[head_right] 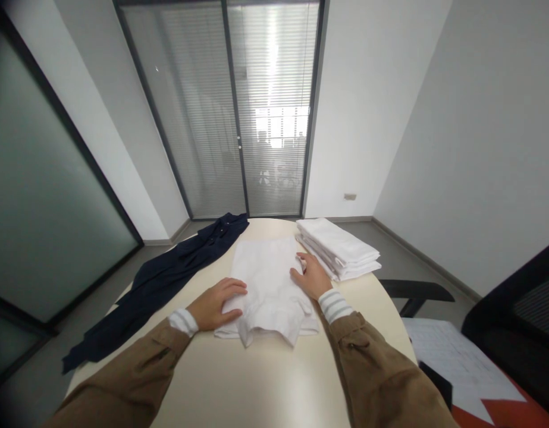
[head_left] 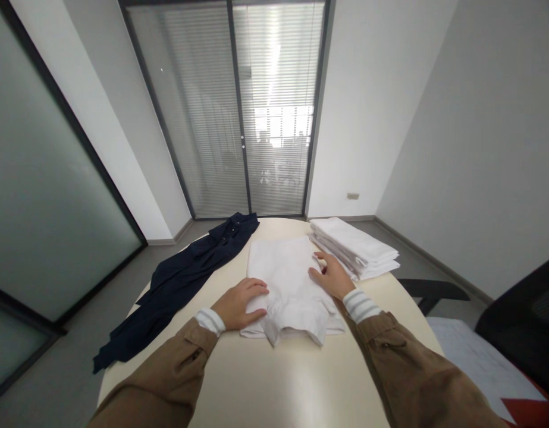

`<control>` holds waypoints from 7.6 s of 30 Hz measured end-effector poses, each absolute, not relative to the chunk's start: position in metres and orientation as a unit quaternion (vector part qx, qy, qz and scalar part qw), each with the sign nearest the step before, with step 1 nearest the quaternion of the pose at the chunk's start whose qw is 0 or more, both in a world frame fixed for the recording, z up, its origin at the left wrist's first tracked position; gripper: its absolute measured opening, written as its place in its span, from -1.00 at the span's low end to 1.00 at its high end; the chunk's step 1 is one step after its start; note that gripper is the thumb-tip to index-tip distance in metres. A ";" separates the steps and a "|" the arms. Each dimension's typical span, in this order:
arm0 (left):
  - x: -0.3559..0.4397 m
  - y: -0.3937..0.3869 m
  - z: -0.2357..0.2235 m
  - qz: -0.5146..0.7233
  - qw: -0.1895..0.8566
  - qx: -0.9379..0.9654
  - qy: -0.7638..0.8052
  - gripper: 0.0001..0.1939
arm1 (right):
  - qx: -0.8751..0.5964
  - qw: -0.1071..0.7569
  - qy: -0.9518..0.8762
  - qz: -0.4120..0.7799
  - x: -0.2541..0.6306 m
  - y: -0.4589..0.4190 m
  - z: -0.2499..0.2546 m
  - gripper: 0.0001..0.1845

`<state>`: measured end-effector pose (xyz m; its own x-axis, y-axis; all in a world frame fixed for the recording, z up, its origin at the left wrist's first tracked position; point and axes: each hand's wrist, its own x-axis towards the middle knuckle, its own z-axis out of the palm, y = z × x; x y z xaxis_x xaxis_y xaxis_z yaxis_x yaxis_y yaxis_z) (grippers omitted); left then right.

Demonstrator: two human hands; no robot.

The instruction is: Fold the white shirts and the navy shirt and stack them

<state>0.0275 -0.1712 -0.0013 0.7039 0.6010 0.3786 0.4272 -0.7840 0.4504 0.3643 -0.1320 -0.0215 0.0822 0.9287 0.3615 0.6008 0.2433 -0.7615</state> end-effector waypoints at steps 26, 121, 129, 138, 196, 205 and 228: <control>0.020 -0.193 -0.013 0.151 -0.048 0.960 0.230 -0.86 | -0.599 0.231 -0.654 0.400 0.379 -0.178 0.010 -0.10; 0.064 -0.209 0.015 0.193 -0.142 0.880 0.409 -0.92 | -0.439 0.140 -0.873 -0.162 0.320 -0.203 0.026 -0.85; 0.073 -0.217 0.010 0.145 -0.094 0.901 0.399 -0.77 | -0.401 0.137 -0.898 -0.121 0.306 -0.208 0.017 -0.53; 0.074 -0.216 0.005 0.107 -0.124 0.921 0.355 -0.92 | -0.412 0.092 -0.890 -0.175 0.293 -0.207 0.008 -0.94; 0.064 -0.220 0.003 0.143 -0.146 0.959 0.195 -0.76 | -0.295 0.139 -0.938 -0.120 0.334 -0.231 0.015 -0.84; 0.065 -0.223 0.005 0.136 -0.123 0.959 0.214 -0.87 | -0.282 0.134 -0.945 -0.102 0.328 -0.241 0.010 -0.82; 0.035 -0.123 -0.024 0.446 0.134 0.719 0.516 -0.55 | -0.366 0.074 -0.895 0.245 0.317 -0.251 0.041 -0.70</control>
